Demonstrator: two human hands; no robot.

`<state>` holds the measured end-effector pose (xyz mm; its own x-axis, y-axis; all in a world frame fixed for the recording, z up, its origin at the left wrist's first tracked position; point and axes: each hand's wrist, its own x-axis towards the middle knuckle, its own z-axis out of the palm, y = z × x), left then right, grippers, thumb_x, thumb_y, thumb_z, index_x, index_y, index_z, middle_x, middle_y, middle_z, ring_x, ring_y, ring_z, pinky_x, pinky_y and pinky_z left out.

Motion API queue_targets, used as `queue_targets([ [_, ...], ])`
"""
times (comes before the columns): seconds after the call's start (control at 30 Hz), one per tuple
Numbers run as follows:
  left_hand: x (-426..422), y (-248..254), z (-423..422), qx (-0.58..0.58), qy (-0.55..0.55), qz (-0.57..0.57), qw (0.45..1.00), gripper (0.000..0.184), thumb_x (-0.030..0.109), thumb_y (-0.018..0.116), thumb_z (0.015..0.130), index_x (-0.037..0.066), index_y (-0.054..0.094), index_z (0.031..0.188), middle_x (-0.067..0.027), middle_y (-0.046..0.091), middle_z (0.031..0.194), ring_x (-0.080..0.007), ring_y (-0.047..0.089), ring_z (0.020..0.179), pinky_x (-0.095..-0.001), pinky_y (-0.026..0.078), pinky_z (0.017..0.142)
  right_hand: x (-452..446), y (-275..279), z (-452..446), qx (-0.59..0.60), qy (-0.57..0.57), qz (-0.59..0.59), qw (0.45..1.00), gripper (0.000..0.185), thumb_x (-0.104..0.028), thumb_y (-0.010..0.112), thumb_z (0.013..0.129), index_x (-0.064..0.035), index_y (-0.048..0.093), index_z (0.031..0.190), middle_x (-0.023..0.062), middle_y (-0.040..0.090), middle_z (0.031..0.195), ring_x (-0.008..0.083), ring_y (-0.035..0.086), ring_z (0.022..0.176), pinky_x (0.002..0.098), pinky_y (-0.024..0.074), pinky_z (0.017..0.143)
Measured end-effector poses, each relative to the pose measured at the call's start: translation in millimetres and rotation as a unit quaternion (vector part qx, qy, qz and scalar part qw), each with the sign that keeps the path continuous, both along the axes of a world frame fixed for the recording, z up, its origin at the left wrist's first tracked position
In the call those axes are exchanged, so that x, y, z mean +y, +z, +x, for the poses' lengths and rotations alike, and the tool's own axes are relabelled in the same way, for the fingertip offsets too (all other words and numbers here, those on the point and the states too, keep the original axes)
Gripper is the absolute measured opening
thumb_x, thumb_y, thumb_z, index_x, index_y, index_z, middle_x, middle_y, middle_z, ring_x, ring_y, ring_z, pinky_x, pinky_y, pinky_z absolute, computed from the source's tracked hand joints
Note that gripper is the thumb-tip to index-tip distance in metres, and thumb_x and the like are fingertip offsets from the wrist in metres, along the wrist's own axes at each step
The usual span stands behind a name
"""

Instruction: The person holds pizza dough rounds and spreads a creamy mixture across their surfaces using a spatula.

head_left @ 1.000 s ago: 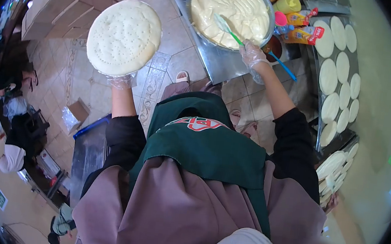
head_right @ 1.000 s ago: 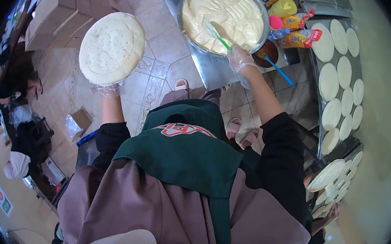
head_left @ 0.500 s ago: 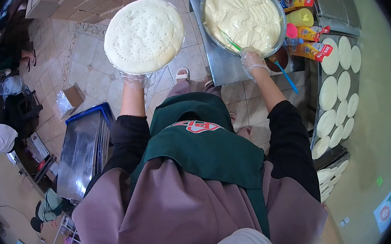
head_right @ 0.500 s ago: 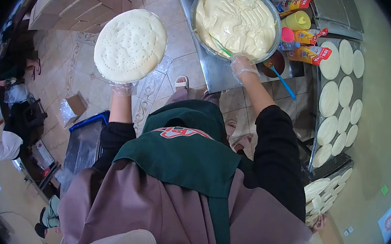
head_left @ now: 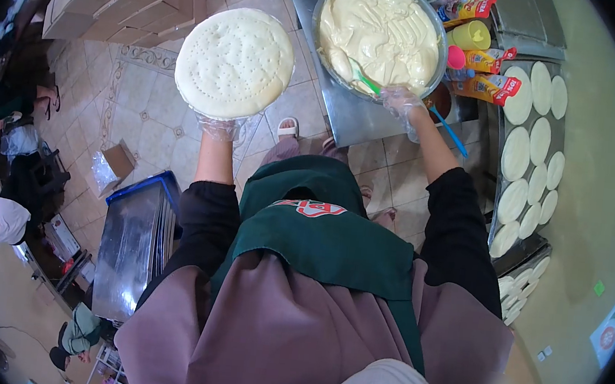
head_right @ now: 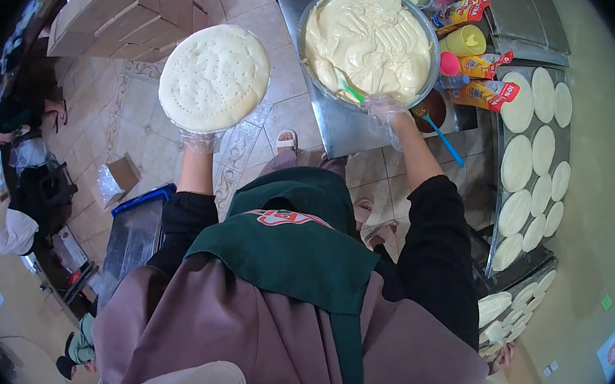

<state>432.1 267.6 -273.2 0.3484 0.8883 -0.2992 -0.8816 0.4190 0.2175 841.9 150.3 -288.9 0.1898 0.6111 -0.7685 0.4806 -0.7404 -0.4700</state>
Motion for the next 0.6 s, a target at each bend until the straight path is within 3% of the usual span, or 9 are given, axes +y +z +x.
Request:
queue_targets([
  [0.03, -0.5, 1.4, -0.8, 0.0, -0.001, 0.001, 1.0, 0.056, 0.045, 0.036, 0.094, 0.01, 0.034, 0.138, -0.0122, 0.041, 0.138, -0.0301, 0.043, 0.123, -0.048, 0.039, 0.1, -1.8, 0.9, -0.8, 0.0, 0.0, 0.002, 1.0, 0.032, -0.037, 0.053, 0.091, -0.0117, 0.064, 0.107, 0.0007, 0.056, 0.068, 0.0087, 0.047, 0.051, 0.0246, 0.038, 0.044],
  [0.1, 0.1, 3.5, -0.8, -0.001, -0.003, 0.003, 1.0, 0.056, 0.045, 0.036, 0.094, 0.01, 0.034, 0.138, -0.0122, 0.041, 0.138, -0.0302, 0.043, 0.123, -0.0481, 0.039, 0.1, -7.9, 2.7, -3.9, 0.09, -0.106, 0.006, 0.99, 0.03, -0.035, 0.055, 0.091, -0.0107, 0.065, 0.105, -0.0035, 0.051, 0.063, 0.0053, 0.04, 0.044, 0.0219, 0.0314, 0.039],
  [0.23, 2.7, 8.2, -0.8, -0.004, -0.009, 0.01, 1.0, 0.056, 0.045, 0.036, 0.094, 0.01, 0.034, 0.137, -0.0121, 0.041, 0.138, -0.0303, 0.043, 0.123, -0.0483, 0.039, 0.1, -16.2, 19.3, -14.1, 0.191, -0.137, -0.017, 0.972, 0.029, -0.035, 0.055, 0.091, -0.0109, 0.064, 0.104, -0.0053, 0.047, 0.061, 0.0048, 0.038, 0.044, 0.0208, 0.03, 0.038],
  [0.4, 6.3, 16.1, 0.3, -0.009, -0.019, 0.017, 1.0, 0.056, 0.045, 0.036, 0.094, 0.01, 0.034, 0.137, -0.0121, 0.041, 0.138, -0.0305, 0.043, 0.123, -0.0485, 0.039, 0.1, -26.0, 25.0, -38.0, 0.288, -0.187, 0.052, 0.938, 0.03, -0.033, 0.05, 0.094, -0.01, 0.061, 0.109, -0.0067, 0.043, 0.062, 0.0029, 0.034, 0.04, 0.0186, 0.0265, 0.034],
  [0.6, 13.9, 26.7, 4.5, -0.019, -0.041, 0.027, 0.999, 0.056, 0.045, 0.035, 0.093, 0.01, 0.035, 0.137, -0.012, 0.041, 0.138, -0.0306, 0.043, 0.124, -0.0487, 0.038, 0.101, -39.8, 49.7, -66.6, 0.271, -0.225, 0.103, 0.93, 0.031, -0.033, 0.049, 0.094, -0.0094, 0.06, 0.11, -0.0058, 0.042, 0.061, 0.0035, 0.033, 0.039, 0.0185, 0.0266, 0.033],
])
